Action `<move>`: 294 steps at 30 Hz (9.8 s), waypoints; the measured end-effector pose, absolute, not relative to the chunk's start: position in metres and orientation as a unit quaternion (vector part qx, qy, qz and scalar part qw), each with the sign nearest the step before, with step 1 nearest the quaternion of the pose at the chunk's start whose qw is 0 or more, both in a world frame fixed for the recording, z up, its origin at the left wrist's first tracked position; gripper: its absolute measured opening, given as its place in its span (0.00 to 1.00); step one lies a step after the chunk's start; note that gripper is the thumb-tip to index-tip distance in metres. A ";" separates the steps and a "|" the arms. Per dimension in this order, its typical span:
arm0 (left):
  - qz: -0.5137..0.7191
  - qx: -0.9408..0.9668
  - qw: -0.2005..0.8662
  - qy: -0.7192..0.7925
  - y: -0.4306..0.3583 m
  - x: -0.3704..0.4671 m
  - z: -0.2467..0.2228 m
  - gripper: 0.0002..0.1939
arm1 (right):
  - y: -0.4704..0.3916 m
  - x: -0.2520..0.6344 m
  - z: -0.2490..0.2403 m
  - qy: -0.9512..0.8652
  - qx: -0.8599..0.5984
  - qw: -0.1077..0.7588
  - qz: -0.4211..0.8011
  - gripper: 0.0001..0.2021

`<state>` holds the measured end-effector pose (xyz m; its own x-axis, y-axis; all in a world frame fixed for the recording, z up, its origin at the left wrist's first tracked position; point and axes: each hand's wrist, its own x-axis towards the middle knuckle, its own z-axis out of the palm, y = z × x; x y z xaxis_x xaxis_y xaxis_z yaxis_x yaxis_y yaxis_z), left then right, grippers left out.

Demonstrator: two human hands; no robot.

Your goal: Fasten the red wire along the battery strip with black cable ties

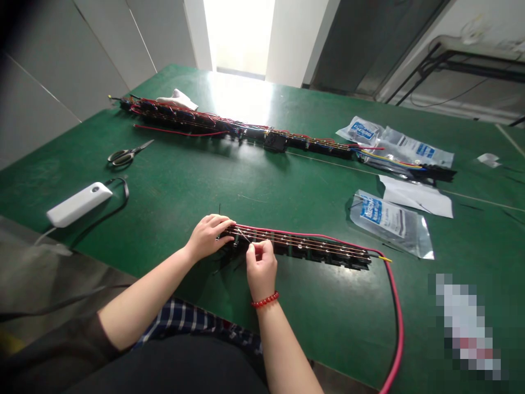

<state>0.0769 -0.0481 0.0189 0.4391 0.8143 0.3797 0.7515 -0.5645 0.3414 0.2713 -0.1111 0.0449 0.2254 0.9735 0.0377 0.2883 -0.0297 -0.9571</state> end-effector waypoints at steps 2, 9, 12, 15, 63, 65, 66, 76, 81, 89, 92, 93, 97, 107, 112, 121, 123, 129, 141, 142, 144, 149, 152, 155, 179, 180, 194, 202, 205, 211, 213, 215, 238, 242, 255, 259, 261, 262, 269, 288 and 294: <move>0.259 0.845 0.062 0.464 -0.048 0.077 0.019 0.19 | -0.110 0.269 0.050 -0.530 -0.623 0.467 0.336 0.09; 0.257 0.844 0.064 0.466 -0.048 0.077 0.018 0.20 | -0.098 0.261 0.044 -0.655 -0.610 0.408 0.180 0.07; 0.254 0.844 0.061 0.469 -0.049 0.078 0.018 0.20 | -0.092 0.257 0.040 -0.715 -0.590 0.365 0.089 0.06; 0.251 0.843 0.060 0.471 -0.049 0.078 0.018 0.19 | -0.089 0.251 0.039 -0.740 -0.592 0.318 -0.014 0.06; 0.193 0.779 0.158 0.575 -0.048 0.103 0.057 0.15 | -0.075 0.249 0.025 -0.733 -0.557 0.389 0.042 0.03; 0.196 0.769 0.148 0.590 -0.046 0.108 0.055 0.16 | -0.075 0.249 0.025 -0.732 -0.558 0.389 0.047 0.03; 0.201 0.763 0.145 0.597 -0.045 0.110 0.054 0.16 | -0.075 0.249 0.025 -0.731 -0.558 0.390 0.049 0.03; 0.264 0.670 0.235 0.653 -0.034 0.114 0.046 0.25 | -0.074 0.248 0.026 -0.724 -0.563 0.394 0.053 0.03; 0.298 0.635 0.310 0.641 -0.032 0.112 0.045 0.21 | -0.074 0.248 0.026 -0.724 -0.561 0.399 0.052 0.04; 0.309 0.661 0.260 0.632 -0.037 0.115 0.048 0.09 | -0.074 0.249 0.024 -0.722 -0.558 0.405 0.055 0.02; 0.299 0.693 0.231 0.614 -0.037 0.114 0.047 0.09 | -0.074 0.249 0.024 -0.723 -0.560 0.401 0.057 0.03; 0.297 0.699 0.223 0.611 -0.037 0.113 0.046 0.09 | -0.074 0.249 0.024 -0.723 -0.560 0.400 0.057 0.04; 0.298 0.712 0.177 0.611 -0.039 0.114 0.040 0.07 | -0.073 0.249 0.023 -0.722 -0.562 0.399 0.048 0.07; 0.328 0.717 0.084 0.609 -0.046 0.118 0.028 0.09 | -0.072 0.250 0.019 -0.719 -0.557 0.413 0.053 0.07; 0.329 0.722 0.073 0.605 -0.046 0.119 0.027 0.09 | -0.072 0.250 0.020 -0.719 -0.557 0.412 0.058 0.07; 0.341 0.725 0.059 0.596 -0.046 0.118 0.024 0.10 | -0.071 0.250 0.020 -0.719 -0.558 0.411 0.051 0.07; 0.339 0.724 0.061 0.597 -0.047 0.118 0.024 0.10 | -0.071 0.250 0.020 -0.718 -0.559 0.413 0.049 0.07; 0.336 0.724 0.059 0.599 -0.047 0.118 0.024 0.10 | -0.071 0.249 0.021 -0.718 -0.560 0.409 0.058 0.07; 0.383 0.730 0.012 0.567 -0.045 0.118 0.019 0.09 | -0.071 0.249 0.022 -0.715 -0.560 0.416 0.058 0.07; 0.383 0.730 0.011 0.565 -0.045 0.118 0.019 0.09 | -0.071 0.249 0.022 -0.715 -0.559 0.416 0.057 0.06; 0.384 0.730 0.011 0.565 -0.045 0.118 0.019 0.09 | -0.071 0.249 0.022 -0.716 -0.558 0.416 0.055 0.06; 0.381 0.731 0.013 0.566 -0.045 0.118 0.018 0.09 | -0.071 0.249 0.022 -0.716 -0.556 0.420 0.049 0.06; 0.379 0.733 0.013 0.565 -0.046 0.117 0.018 0.09 | -0.071 0.249 0.023 -0.716 -0.555 0.420 0.047 0.06; 0.383 0.733 0.012 0.562 -0.046 0.118 0.019 0.09 | -0.071 0.249 0.023 -0.718 -0.555 0.419 0.046 0.05; 0.384 0.740 0.005 0.553 -0.048 0.117 0.019 0.08 | -0.072 0.249 0.026 -0.711 -0.567 0.412 0.050 0.06; 0.383 0.740 0.004 0.553 -0.048 0.117 0.019 0.09 | -0.072 0.249 0.026 -0.711 -0.566 0.414 0.051 0.06; 0.352 0.749 0.051 0.559 -0.054 0.119 0.029 0.09 | -0.073 0.250 0.024 -0.714 -0.565 0.411 0.052 0.06; 0.355 0.743 0.054 0.565 -0.054 0.119 0.030 0.09 | -0.073 0.250 0.023 -0.716 -0.568 0.403 0.045 0.06; 0.357 0.744 0.050 0.563 -0.054 0.119 0.030 0.08 | -0.072 0.250 0.024 -0.713 -0.566 0.411 0.045 0.08; 0.358 0.746 0.044 0.560 -0.053 0.120 0.030 0.08 | -0.072 0.249 0.025 -0.709 -0.571 0.411 0.049 0.09; 0.358 0.745 0.043 0.561 -0.053 0.120 0.030 0.07 | -0.073 0.249 0.026 -0.710 -0.572 0.408 0.053 0.09; 0.357 0.744 0.041 0.563 -0.053 0.120 0.030 0.07 | -0.073 0.250 0.026 -0.712 -0.569 0.408 0.057 0.09; 0.348 0.748 0.028 0.565 -0.051 0.119 0.023 0.08 | -0.074 0.251 0.026 -0.718 -0.554 0.417 0.067 0.06; 0.350 0.747 0.021 0.565 -0.051 0.119 0.023 0.08 | -0.074 0.252 0.026 -0.718 -0.550 0.422 0.058 0.06; 0.338 0.744 0.021 0.576 -0.050 0.121 0.022 0.08 | -0.074 0.254 0.023 -0.718 -0.540 0.437 0.045 0.06; 0.332 0.739 0.033 0.585 -0.051 0.122 0.025 0.09 | -0.073 0.254 0.022 -0.714 -0.535 0.448 0.052 0.06; 0.331 0.739 0.041 0.586 -0.052 0.122 0.026 0.09 | -0.073 0.254 0.023 -0.712 -0.534 0.452 0.057 0.05; 0.329 0.739 0.045 0.586 -0.052 0.122 0.027 0.09 | -0.074 0.254 0.025 -0.711 -0.533 0.455 0.058 0.05; 0.321 0.741 0.066 0.586 -0.051 0.121 0.024 0.09 | -0.070 0.269 0.039 -0.734 -0.550 0.398 -0.002 0.10; 0.351 0.731 0.065 0.582 -0.051 0.120 0.021 0.09 | -0.061 0.287 0.029 -0.817 -0.544 0.183 -0.050 0.19; 0.344 0.720 0.076 0.598 -0.049 0.121 0.022 0.07 | -0.061 0.287 0.029 -0.817 -0.545 0.183 -0.054 0.19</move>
